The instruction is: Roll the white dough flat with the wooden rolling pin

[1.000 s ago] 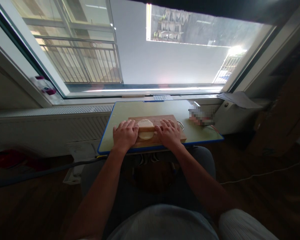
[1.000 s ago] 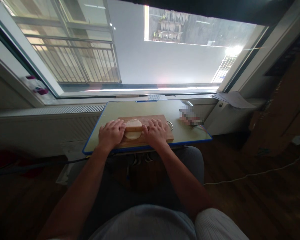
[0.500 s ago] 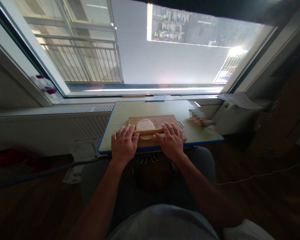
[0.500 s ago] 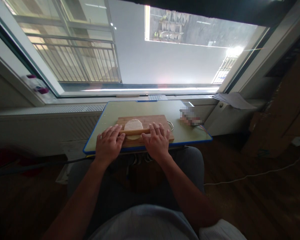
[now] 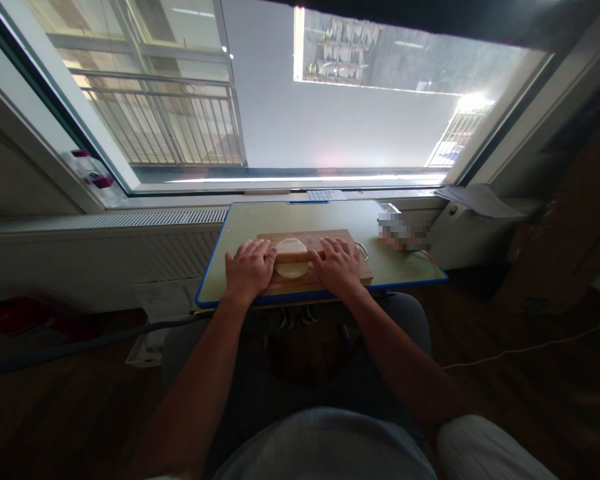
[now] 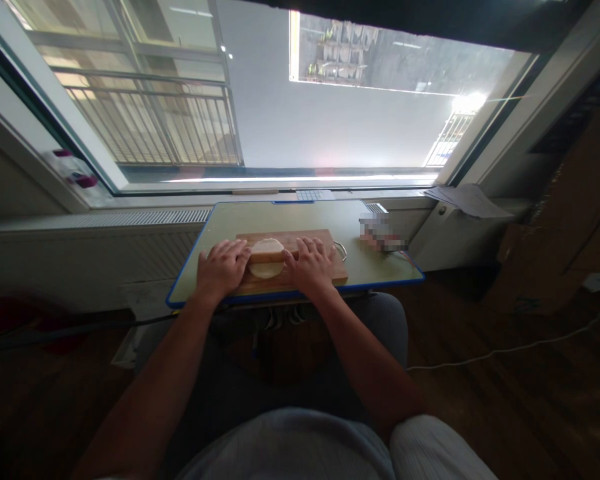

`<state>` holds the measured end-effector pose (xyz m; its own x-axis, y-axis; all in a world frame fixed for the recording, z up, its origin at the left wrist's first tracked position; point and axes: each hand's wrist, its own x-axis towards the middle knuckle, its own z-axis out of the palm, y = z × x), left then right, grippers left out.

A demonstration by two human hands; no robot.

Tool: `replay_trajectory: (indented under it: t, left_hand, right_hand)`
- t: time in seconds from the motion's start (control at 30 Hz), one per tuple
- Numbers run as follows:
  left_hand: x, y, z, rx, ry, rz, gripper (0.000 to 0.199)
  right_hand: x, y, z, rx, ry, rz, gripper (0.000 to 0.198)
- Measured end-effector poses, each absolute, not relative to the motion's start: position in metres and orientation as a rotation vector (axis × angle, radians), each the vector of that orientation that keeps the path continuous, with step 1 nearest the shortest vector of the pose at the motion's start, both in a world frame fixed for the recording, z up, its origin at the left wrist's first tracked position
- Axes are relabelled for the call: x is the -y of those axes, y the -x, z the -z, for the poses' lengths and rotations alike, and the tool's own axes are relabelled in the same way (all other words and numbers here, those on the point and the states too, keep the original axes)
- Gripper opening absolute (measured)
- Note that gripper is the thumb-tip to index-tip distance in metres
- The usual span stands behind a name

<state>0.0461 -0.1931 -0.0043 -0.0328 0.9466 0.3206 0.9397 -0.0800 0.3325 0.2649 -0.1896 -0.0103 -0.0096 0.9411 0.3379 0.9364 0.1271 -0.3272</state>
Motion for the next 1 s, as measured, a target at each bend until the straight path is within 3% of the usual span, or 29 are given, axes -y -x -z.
replay_trajectory:
  t: [0.53, 1.0]
  left_hand:
    - [0.139, -0.047, -0.011, -2.174, -2.17, -0.496, 0.053]
    - [0.19, -0.049, 0.001, -2.182, -2.235, -0.736, 0.053]
  right_hand:
    - [0.145, -0.261, -0.013, 2.276, 1.785, 0.212, 0.043]
    - [0.179, -0.265, 0.006, 1.965, 1.788, -0.03, 0.053]
